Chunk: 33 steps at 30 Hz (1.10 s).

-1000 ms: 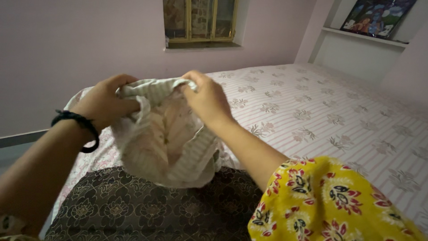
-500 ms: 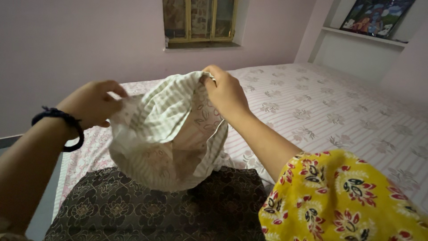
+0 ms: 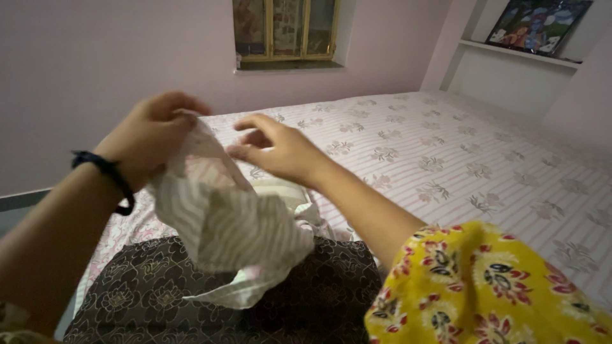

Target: The person folds several fabric items by hand and inserts them into a decorative pillowcase on a bed.

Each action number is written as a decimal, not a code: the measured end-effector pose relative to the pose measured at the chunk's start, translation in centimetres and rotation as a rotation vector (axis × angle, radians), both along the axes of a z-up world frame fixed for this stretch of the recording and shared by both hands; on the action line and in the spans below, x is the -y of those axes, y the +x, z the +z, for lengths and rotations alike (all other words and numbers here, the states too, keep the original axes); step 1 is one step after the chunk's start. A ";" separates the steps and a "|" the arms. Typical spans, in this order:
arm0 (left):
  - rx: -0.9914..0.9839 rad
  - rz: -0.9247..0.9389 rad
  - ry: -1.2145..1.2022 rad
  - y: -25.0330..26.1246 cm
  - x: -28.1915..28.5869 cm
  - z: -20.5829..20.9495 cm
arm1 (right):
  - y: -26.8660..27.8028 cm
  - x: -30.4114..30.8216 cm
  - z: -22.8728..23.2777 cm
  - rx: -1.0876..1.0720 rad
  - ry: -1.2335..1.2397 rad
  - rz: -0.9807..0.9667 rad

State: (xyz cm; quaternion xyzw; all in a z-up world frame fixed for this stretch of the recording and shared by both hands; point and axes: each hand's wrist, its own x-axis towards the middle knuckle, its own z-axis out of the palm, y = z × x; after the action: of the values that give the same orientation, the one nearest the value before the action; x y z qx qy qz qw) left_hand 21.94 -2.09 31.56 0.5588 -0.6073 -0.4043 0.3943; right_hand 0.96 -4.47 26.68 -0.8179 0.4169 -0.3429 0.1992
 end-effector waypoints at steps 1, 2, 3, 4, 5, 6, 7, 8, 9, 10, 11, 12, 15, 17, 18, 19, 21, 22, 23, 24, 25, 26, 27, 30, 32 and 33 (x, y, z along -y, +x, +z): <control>0.036 -0.030 -0.013 -0.6 -0.7 0.4 | 0.7 -0.5 0.4 -0.045 0.017 -0.039; 0.014 -0.052 -0.017 -1.0 -1.2 0.7 | 1.3 -0.8 0.8 -0.090 0.035 -0.079; -0.008 -0.074 -0.023 -1.3 -1.5 1.0 | 1.8 -1.1 1.1 -0.137 0.050 -0.117; -0.030 -0.095 -0.029 -1.3 -1.6 1.2 | 2.2 -1.3 1.1 -0.215 0.081 -0.207; -0.087 -0.099 -0.041 -1.0 -1.6 1.3 | 2.5 -1.5 1.0 -0.294 0.110 -0.298; -0.144 -0.103 -0.053 -0.6 -1.5 1.4 | 2.6 -1.4 0.8 -0.373 0.140 -0.390; -0.200 -0.106 -0.062 -0.1 -1.1 1.3 | 2.5 -1.1 0.7 -0.360 0.292 -0.453; -0.120 -0.127 -0.069 0.4 -0.5 1.0 | 2.2 -0.7 0.5 -0.345 0.444 -0.516; -0.041 -0.147 -0.075 1.0 0.4 0.7 | 1.6 -0.4 0.1 -0.364 0.439 -0.537; 0.039 -0.168 -0.081 1.7 1.3 0.1 | 0.9 0.1 -0.4 -0.382 0.435 -0.559; 0.242 -0.196 -0.239 2.2 2.2 -0.8 | 0.1 0.6 -1.0 -0.401 0.429 -0.583; 0.445 -0.224 -0.397 2.4 3.2 -1.7 | -0.6 1.1 -1.5 -0.423 0.369 -0.611; 0.905 -0.091 -0.472 3.3 4.6 -3.5 | -2.8 2.5 -2.4 -0.496 0.295 -0.684; 1.070 0.073 -0.375 4.0 4.6 -4.0 | -4.0 2.7 -2.9 -0.555 0.401 -0.715; 1.108 0.154 -0.325 4.6 4.5 -4.0 | -4.5 2.6 -2.8 -0.569 0.347 -0.748; 1.144 0.237 -0.274 5.1 4.4 -4.0 | -5.0 2.5 -2.6 -0.581 0.292 -0.780; 1.118 0.311 -0.267 6.1 4.8 -4.2 | -5.3 2.5 -1.9 -0.602 0.305 -0.832; 1.105 0.348 -0.264 6.7 5.3 -4.6 | -5.4 2.5 -1.5 -0.610 0.374 -0.852; 1.057 0.375 -0.239 7.4 6.1 -5.1 | -5.5 2.5 -1.3 -0.618 0.447 -0.870; 1.021 0.406 -0.220 8.4 7.2 -5.8 | -5.7 2.5 -1.4 -0.612 0.444 -0.881; 0.974 0.438 -0.237 10.0 8.4 -6.5 | -6.1 2.7 -1.6 -0.605 0.437 -0.894; 0.920 0.471 -0.292 11.7 9.8 -7.4 | -6.7 2.8 -1.8 -0.599 0.430 -0.907; 0.858 0.501 -0.364 13.9 11.1 -8.0 | -7.7 2.8 -2.2 -0.606 0.463 -0.918; 0.777 0.486 -0.526 18.6 13.7 -10.1 | -10.2 2.2 -3.7 -0.618 0.517 -0.916; 0.796 0.492 -0.469 19.1 14.0 -10.2 | -10.5 1.8 -4.3 -0.611 0.496 -0.863; 0.786 0.522 -0.374 18.7 13.6 -10.3 | -10.2 1.6 -4.5 -0.551 0.504 -0.866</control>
State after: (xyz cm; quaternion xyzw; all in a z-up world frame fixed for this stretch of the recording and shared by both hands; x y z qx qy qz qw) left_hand 40.61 -15.72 21.23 0.7218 -0.6118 0.0643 0.3171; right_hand -9.25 -6.10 22.22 -0.5588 0.8195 -0.0572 0.1131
